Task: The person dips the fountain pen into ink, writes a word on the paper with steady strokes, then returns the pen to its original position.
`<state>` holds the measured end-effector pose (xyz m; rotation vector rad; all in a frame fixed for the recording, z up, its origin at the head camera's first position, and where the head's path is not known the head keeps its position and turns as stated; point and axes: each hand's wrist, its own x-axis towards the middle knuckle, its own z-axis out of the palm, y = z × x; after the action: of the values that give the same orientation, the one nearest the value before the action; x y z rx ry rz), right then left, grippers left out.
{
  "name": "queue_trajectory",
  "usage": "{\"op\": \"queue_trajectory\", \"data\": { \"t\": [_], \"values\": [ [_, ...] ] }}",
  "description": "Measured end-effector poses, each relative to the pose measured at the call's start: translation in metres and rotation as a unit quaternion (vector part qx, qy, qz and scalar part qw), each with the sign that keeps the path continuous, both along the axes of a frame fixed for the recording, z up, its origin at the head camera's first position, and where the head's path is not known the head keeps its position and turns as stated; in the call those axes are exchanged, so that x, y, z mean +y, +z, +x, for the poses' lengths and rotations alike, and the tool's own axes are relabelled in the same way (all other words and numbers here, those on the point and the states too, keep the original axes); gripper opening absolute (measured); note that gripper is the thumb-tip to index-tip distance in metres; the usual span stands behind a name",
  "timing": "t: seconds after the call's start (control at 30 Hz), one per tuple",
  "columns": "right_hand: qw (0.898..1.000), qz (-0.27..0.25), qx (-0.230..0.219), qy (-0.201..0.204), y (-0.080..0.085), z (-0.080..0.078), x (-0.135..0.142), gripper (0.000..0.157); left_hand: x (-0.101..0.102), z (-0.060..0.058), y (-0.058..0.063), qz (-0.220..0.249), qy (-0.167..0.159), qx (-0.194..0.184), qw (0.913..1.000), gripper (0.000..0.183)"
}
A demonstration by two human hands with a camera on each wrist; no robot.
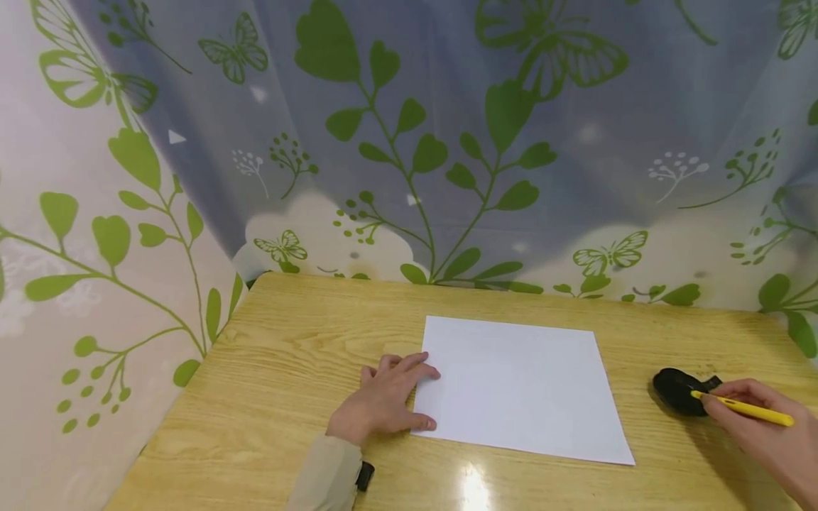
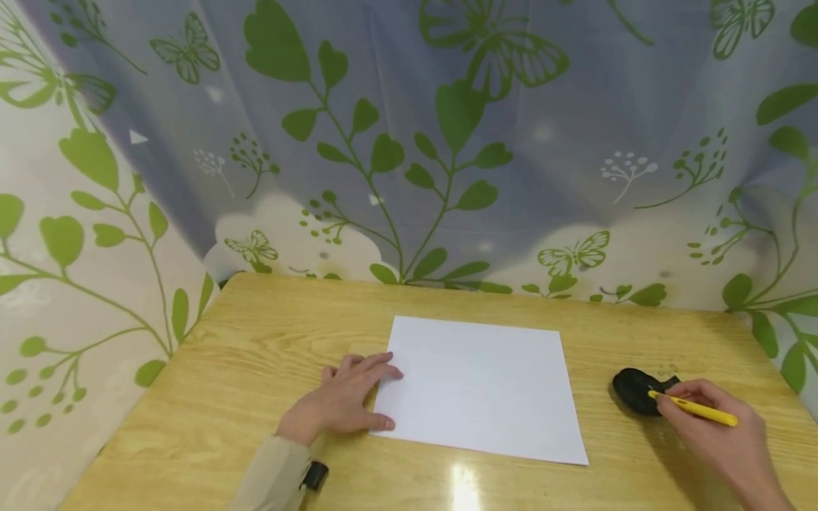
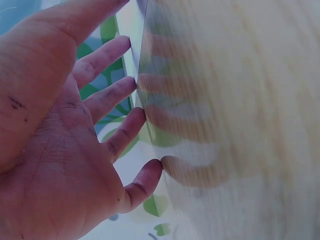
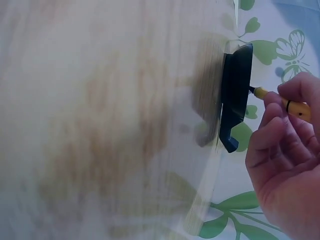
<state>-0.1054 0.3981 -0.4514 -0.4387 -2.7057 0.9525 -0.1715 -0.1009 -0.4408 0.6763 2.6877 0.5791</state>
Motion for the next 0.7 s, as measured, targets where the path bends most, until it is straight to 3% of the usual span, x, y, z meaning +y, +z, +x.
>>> {"op": "queue_trajectory", "data": {
  "t": [0.23,0.7],
  "values": [
    [1.000,0.018,0.006,0.002,-0.0018,-0.0024,0.0000,0.020,-0.0001,0.0002,0.0045,0.001,-0.002,-0.019,0.9998,0.064],
    [0.999,0.035,-0.010,0.000,-0.0056,-0.0043,0.0017,0.023,0.0013,-0.0020,0.0049,-0.011,0.009,-0.024,0.9996,0.063]
  ]
}}
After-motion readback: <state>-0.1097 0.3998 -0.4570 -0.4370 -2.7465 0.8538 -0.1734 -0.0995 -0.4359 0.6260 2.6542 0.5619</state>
